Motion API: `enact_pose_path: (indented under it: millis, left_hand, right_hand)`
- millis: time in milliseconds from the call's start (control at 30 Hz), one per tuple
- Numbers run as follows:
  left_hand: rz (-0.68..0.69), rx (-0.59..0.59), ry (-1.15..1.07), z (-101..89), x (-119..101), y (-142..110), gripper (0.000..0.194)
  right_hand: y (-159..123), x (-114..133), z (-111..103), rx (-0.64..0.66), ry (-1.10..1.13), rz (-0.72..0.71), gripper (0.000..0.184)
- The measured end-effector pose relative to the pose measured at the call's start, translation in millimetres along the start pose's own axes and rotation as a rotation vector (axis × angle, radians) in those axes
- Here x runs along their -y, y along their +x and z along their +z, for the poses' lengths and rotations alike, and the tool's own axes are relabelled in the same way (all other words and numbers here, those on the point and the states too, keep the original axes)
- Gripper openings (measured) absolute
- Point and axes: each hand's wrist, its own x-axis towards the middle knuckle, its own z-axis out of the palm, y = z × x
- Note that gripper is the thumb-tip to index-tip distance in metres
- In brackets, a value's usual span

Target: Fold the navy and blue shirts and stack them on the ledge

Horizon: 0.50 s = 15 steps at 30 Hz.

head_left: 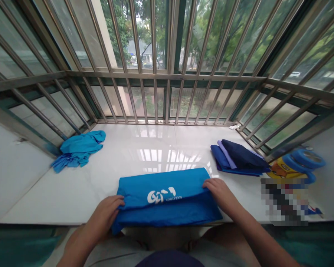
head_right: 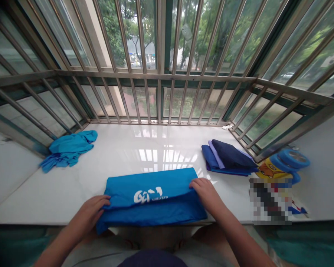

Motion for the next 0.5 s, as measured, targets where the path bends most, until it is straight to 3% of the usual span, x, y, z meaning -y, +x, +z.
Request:
enact_pose_path:
  millis: [67,167,367,500]
  left_hand:
    - [-0.018,-0.013,0.024,14.4,4.7,-27.1,0.037]
    - [-0.070,-0.061,0.055,20.5,11.4,-45.1,0.047]
    - [-0.079,-0.068,0.080,23.1,17.4,-41.8,0.045]
    - [-0.067,-0.028,0.083,27.9,15.4,-29.7,0.040]
  right_hand:
    - [-24.6,-0.8,23.1,0.008,-0.017,0.003,0.034]
    - [-40.7,1.2,41.4,-0.033,-0.052,0.025,0.035]
    - [-45.6,13.6,39.8,-0.013,-0.034,0.062,0.055]
    - [-50.3,15.1,49.0,-0.057,-0.056,0.069,0.051]
